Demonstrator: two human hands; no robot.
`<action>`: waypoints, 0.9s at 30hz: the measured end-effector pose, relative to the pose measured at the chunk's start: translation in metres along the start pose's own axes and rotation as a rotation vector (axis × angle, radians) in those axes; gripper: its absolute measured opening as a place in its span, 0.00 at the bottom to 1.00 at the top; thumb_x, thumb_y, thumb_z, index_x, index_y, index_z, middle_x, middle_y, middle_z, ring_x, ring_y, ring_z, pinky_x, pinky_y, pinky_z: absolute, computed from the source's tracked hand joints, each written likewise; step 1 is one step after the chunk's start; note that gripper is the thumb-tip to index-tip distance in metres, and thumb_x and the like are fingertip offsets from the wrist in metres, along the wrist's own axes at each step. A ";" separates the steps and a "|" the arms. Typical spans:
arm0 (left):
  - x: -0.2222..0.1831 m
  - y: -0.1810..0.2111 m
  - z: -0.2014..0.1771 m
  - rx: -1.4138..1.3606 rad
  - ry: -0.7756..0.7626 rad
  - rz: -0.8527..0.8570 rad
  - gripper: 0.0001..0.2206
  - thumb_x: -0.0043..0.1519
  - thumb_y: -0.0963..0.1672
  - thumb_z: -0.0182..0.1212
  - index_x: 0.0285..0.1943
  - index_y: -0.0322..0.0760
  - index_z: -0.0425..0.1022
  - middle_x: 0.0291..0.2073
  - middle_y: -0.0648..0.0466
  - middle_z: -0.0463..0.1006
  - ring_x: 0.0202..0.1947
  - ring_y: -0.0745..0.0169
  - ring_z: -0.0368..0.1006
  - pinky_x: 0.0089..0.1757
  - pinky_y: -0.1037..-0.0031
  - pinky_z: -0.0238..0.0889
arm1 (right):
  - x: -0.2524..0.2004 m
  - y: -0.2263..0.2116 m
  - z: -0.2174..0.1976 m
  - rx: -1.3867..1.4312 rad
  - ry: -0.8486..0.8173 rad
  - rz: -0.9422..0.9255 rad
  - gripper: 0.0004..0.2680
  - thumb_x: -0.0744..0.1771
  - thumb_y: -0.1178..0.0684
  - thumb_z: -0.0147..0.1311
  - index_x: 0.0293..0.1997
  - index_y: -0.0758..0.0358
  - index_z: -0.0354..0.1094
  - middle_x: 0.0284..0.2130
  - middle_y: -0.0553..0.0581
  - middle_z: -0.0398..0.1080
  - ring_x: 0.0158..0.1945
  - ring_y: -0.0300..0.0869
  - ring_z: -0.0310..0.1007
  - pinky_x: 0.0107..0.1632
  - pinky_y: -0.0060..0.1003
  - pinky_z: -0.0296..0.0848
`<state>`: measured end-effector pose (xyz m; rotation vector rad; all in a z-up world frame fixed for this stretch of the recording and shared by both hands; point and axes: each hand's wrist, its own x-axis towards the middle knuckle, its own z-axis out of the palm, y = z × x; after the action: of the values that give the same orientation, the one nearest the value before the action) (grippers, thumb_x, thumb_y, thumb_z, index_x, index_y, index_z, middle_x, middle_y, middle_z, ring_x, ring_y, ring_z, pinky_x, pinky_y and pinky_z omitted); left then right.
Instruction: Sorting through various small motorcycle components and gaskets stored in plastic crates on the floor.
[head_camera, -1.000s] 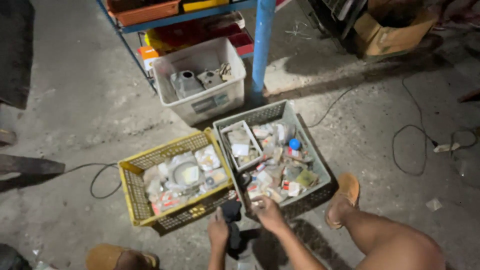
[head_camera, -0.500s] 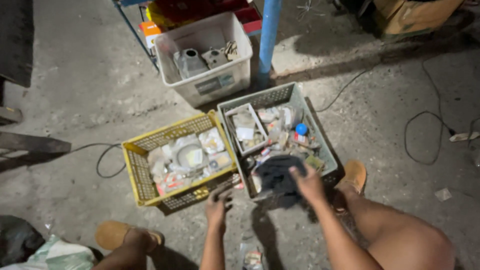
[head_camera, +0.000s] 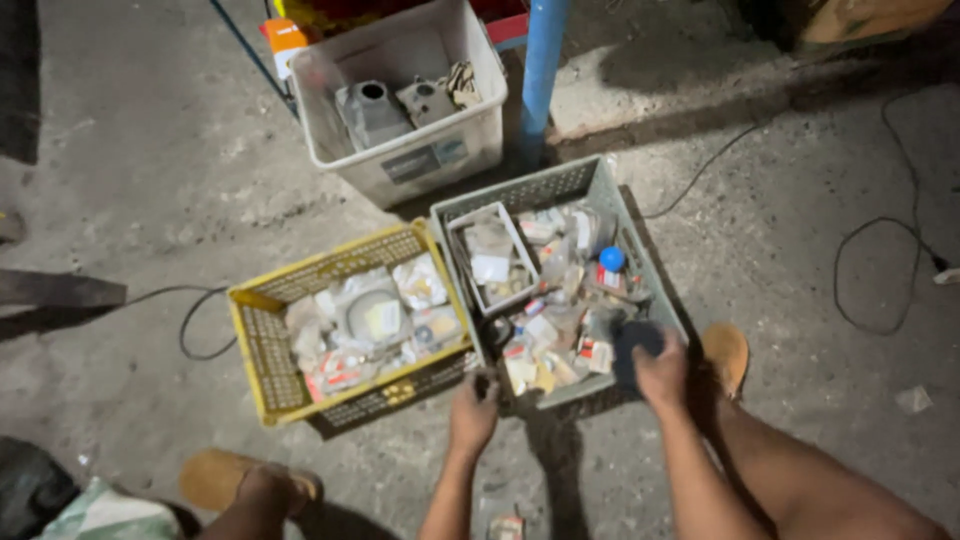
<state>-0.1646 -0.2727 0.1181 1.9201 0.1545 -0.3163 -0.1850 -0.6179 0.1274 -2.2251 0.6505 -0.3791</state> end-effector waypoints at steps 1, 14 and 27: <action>0.008 0.007 0.006 -0.002 -0.003 0.001 0.11 0.58 0.42 0.61 0.49 0.38 0.78 0.37 0.53 0.84 0.34 0.59 0.79 0.41 0.72 0.71 | -0.001 0.000 0.010 -0.003 0.002 0.000 0.19 0.60 0.61 0.57 0.57 0.69 0.67 0.44 0.66 0.74 0.45 0.57 0.74 0.53 0.45 0.72; 0.143 0.058 0.041 0.670 -0.314 0.257 0.20 0.54 0.44 0.69 0.56 0.36 0.74 0.49 0.42 0.77 0.54 0.41 0.73 0.50 0.58 0.73 | 0.050 0.012 0.129 -0.363 -0.459 0.199 0.13 0.63 0.41 0.60 0.48 0.52 0.80 0.41 0.58 0.81 0.51 0.52 0.80 0.53 0.47 0.77; 0.204 0.087 0.115 0.698 -0.564 0.156 0.32 0.58 0.46 0.63 0.73 0.34 0.58 0.51 0.34 0.79 0.54 0.36 0.77 0.50 0.50 0.73 | 0.120 0.070 0.125 -0.379 -0.164 0.252 0.21 0.58 0.48 0.64 0.56 0.58 0.71 0.48 0.67 0.74 0.56 0.64 0.74 0.58 0.59 0.73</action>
<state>0.0355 -0.4202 0.0976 2.4125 -0.5433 -0.8742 -0.0521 -0.6501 0.0000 -2.4531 0.9622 0.0617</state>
